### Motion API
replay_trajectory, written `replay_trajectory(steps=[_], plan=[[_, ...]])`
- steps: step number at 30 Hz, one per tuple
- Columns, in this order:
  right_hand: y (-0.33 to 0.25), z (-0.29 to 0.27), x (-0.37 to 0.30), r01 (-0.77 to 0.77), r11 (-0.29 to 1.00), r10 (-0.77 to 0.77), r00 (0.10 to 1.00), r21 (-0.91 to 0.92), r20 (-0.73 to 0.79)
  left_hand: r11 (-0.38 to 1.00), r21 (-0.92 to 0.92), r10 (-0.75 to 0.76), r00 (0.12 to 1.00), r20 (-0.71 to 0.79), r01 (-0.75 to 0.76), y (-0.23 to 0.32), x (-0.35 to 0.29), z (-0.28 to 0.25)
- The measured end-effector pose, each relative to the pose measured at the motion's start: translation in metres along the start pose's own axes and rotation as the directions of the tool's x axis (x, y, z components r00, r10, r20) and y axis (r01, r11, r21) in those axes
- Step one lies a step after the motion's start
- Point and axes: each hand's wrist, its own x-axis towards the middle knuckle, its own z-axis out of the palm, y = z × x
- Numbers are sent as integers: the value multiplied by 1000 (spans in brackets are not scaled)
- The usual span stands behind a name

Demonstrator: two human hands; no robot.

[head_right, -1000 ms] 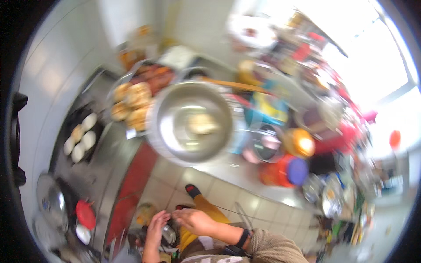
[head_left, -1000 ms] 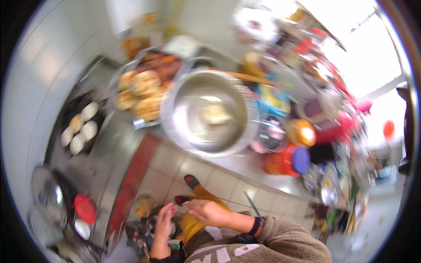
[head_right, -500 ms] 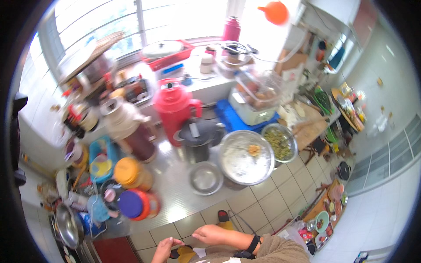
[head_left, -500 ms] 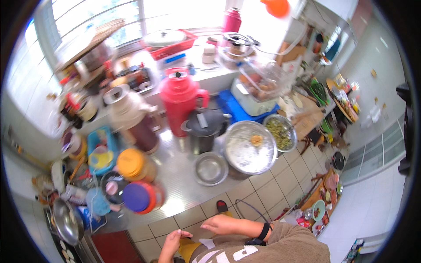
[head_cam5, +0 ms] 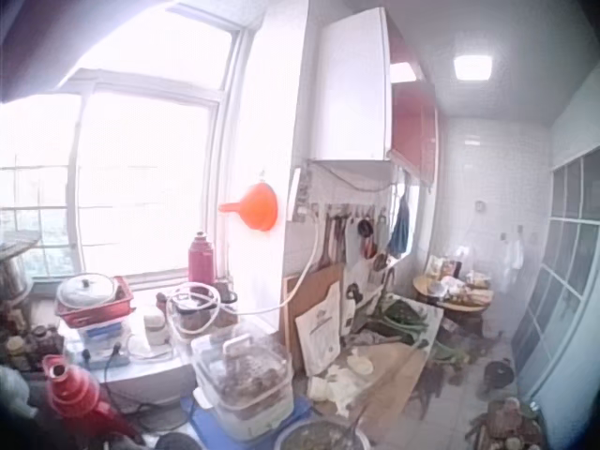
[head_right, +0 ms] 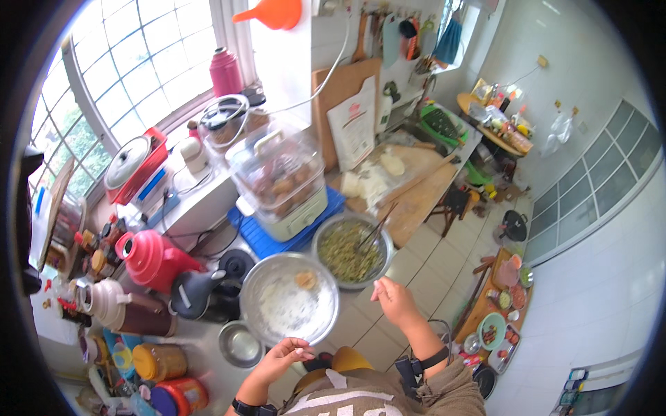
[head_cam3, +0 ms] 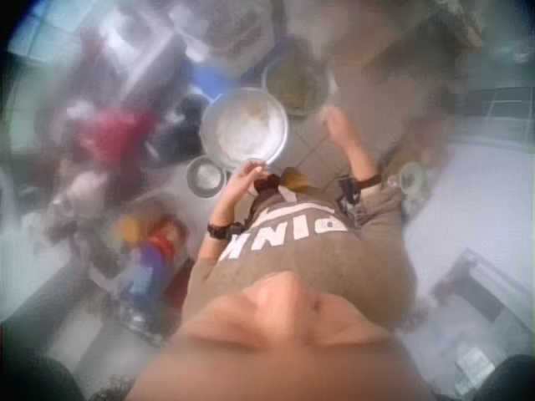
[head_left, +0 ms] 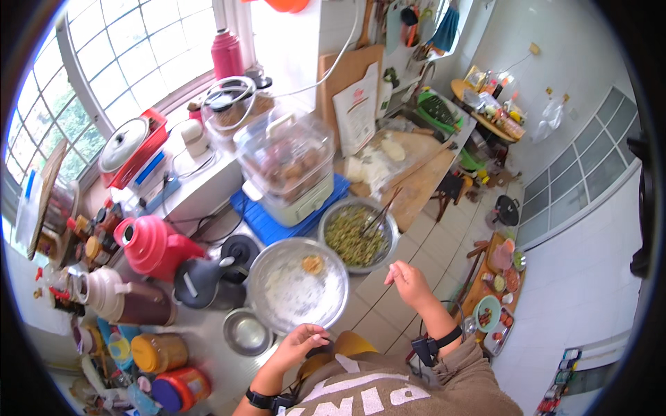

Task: The person prepares dumplings by rolling dough into flat circles, filling them with a green vegetable mixture using chopsticks, and folding them into sealed dumplings. The person places the finished dumplings into a multi-well pan on the stove.

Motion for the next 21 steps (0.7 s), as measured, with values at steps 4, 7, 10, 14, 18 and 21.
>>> replay_trajectory(steps=[4,7,10,14,18,21], plan=[[86,-71,89,-196,925,276,935,325,-223,997,78,19,999,25,-21,19,70,15],[173,-119,183,-263,796,440,870,545,-223,998,58,-24,997,-77,28,25,108,21],[277,-141,304,-306,771,480,855,558,-195,999,-43,-25,969,-245,15,24,138,33],[402,-133,485,-425,880,468,851,211,-239,964,-267,-156,825,-544,6,27,195,75],[463,-112,562,-436,879,468,867,193,-170,941,-339,-238,714,-659,2,44,248,127],[472,-98,579,-420,870,479,844,257,-243,927,-373,-264,665,-699,-24,61,283,156]])
